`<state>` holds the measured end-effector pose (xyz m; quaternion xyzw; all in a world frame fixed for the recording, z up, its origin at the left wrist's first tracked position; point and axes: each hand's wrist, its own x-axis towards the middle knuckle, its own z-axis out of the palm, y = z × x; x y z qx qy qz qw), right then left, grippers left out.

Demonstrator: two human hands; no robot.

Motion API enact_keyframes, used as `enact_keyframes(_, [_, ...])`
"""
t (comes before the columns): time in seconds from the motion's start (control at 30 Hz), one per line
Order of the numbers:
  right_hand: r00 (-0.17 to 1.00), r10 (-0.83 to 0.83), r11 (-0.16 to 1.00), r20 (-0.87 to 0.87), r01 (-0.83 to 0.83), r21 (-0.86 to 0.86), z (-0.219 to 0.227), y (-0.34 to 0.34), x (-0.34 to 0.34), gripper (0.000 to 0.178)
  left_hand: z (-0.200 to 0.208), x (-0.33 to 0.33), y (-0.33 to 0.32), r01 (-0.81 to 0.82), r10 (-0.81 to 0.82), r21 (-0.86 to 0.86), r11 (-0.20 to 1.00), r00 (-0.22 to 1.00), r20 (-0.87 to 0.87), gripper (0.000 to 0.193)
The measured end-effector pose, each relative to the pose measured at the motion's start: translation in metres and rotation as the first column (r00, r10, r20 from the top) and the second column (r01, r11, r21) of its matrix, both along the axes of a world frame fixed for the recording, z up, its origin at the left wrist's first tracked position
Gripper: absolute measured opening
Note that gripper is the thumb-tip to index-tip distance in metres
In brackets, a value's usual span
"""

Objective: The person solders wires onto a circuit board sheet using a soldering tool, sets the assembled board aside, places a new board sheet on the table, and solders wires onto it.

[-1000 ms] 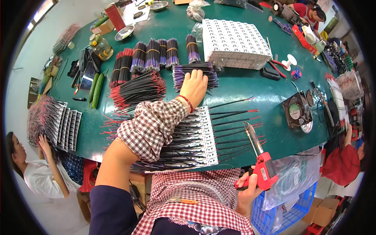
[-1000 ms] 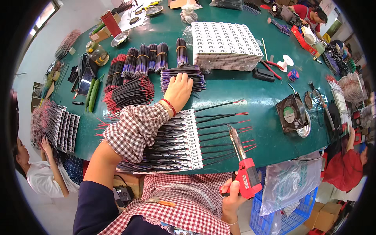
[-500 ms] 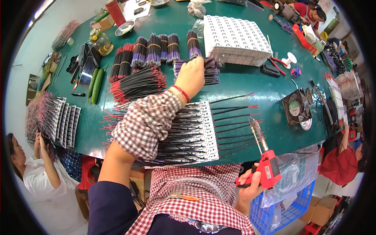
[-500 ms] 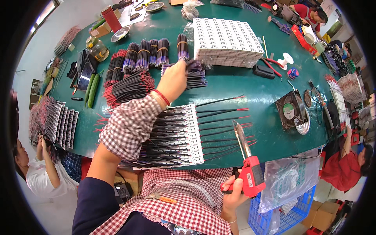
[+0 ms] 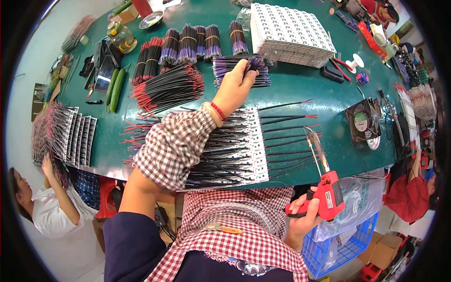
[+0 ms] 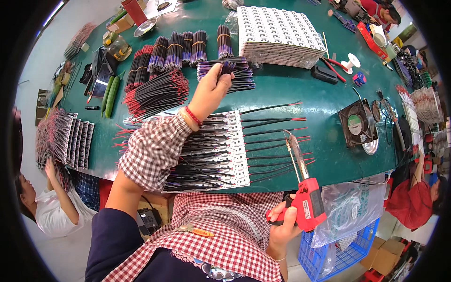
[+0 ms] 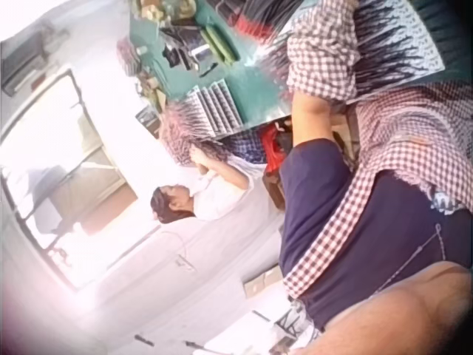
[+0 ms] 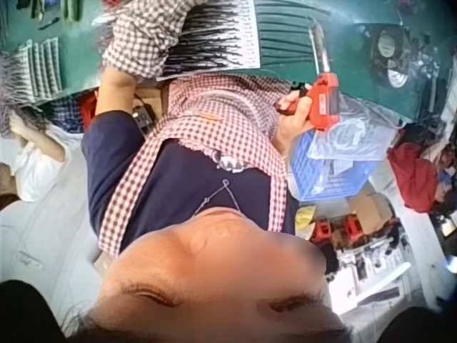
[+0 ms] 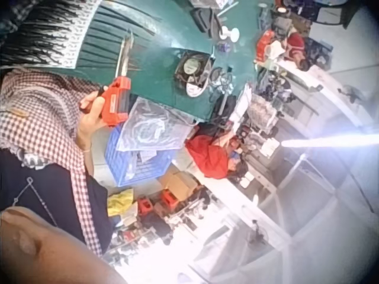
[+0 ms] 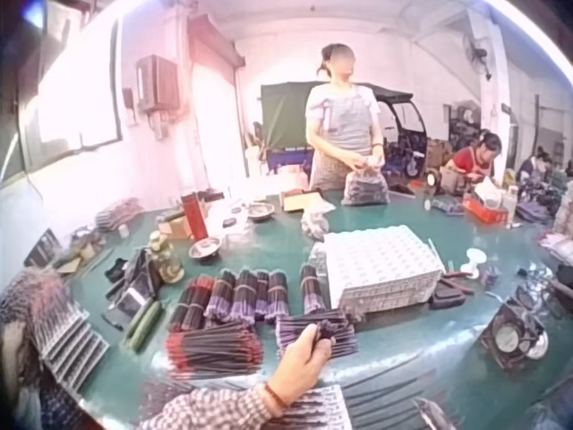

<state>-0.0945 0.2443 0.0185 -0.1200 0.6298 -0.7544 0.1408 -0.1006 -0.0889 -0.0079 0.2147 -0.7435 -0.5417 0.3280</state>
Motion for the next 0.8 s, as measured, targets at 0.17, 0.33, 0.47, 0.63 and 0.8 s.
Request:
enact_keyframes(0.17, [0.999,-0.047,0.999,0.012,0.046,0.018,-0.002,0.004,0.007,0.032,0.056,0.027,0.039,0.233,-0.185,-0.263,0.936,0.964,0.193,0.012])
enact_keyframes(0.33, [0.995,0.083,0.992,0.054,-0.088,0.087,-0.011,0.017,0.011,0.032,0.023,0.057,0.052,0.424,-0.201,-0.312,0.850,0.809,0.552,0.019])
enact_keyframes(0.47, [0.974,0.190,0.968,0.122,-0.206,0.141,-0.012,0.019,0.020,0.037,-0.005,0.073,0.054,0.353,-0.113,-0.507,0.787,0.889,0.444,0.022])
enact_keyframes(0.63, [0.951,0.206,0.958,0.229,-0.244,0.151,-0.010,0.010,0.026,0.024,0.006,0.067,0.064,0.371,-0.050,-0.387,0.844,0.774,0.631,0.021])
enact_keyframes(0.8, [0.917,0.241,0.938,0.317,-0.304,0.167,-0.014,0.004,0.029,0.020,0.003,0.066,0.069,0.364,0.011,-0.436,0.823,0.757,0.654,0.020])
